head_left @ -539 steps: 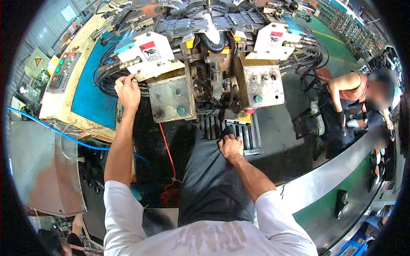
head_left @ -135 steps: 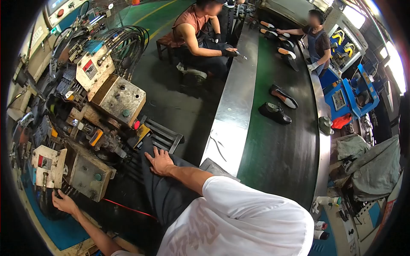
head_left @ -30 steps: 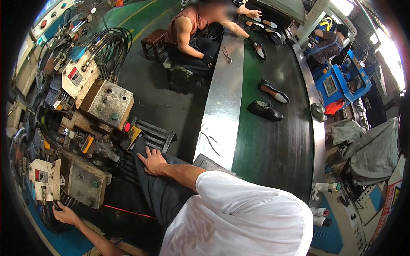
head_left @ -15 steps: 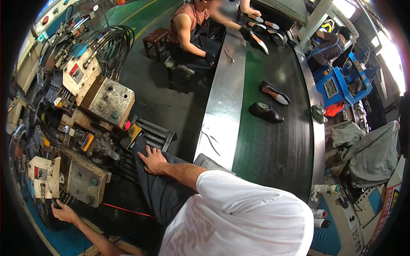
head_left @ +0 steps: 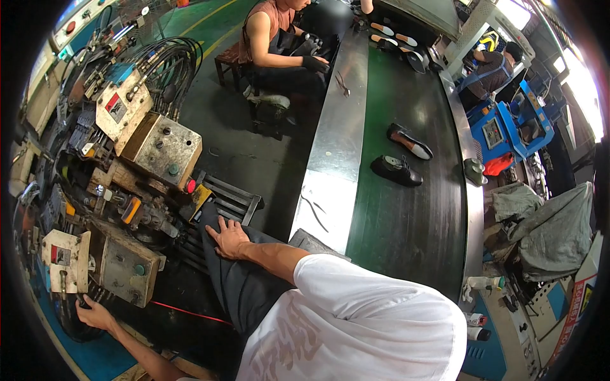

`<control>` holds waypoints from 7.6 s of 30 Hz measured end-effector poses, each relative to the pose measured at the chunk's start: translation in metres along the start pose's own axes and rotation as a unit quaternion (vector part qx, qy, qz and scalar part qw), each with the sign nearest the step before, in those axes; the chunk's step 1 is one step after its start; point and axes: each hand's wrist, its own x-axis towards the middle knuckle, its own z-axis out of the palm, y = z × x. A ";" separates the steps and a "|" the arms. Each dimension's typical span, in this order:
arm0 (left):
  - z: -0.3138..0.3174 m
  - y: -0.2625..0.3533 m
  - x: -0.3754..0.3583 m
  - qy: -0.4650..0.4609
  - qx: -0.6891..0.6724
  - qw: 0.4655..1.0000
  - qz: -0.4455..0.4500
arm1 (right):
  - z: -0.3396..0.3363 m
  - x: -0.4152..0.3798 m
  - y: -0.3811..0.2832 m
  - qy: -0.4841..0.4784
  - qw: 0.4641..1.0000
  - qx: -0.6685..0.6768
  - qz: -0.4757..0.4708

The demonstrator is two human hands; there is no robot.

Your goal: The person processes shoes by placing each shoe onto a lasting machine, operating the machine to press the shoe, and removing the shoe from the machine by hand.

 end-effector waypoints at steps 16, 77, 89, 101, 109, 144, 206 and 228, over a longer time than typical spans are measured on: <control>-0.002 0.004 -0.003 -0.002 0.006 1.000 -0.006 | 0.003 0.000 0.000 0.018 1.000 0.003 -0.002; -0.003 -0.001 0.000 -0.008 -0.017 1.000 0.005 | 0.001 0.002 0.001 -0.004 1.000 -0.005 -0.008; -0.008 0.006 0.000 -0.007 -0.021 1.000 0.000 | 0.000 0.001 0.001 0.004 1.000 0.002 -0.005; -0.008 0.006 -0.001 -0.005 -0.022 1.000 0.004 | -0.002 0.002 0.000 -0.014 1.000 0.005 0.001; -0.007 0.005 0.001 -0.002 -0.027 1.000 0.001 | 0.001 0.002 0.001 -0.005 1.000 0.001 0.000; -0.015 0.013 0.001 -0.012 -0.031 0.999 -0.016 | 0.002 0.003 0.002 0.007 1.000 0.004 -0.012; -0.015 0.009 0.005 -0.016 -0.005 1.000 -0.020 | 0.000 0.002 0.003 -0.003 1.000 0.003 -0.005; -0.020 0.014 0.000 -0.007 -0.033 0.999 0.012 | 0.004 0.003 0.003 0.001 1.000 0.000 -0.009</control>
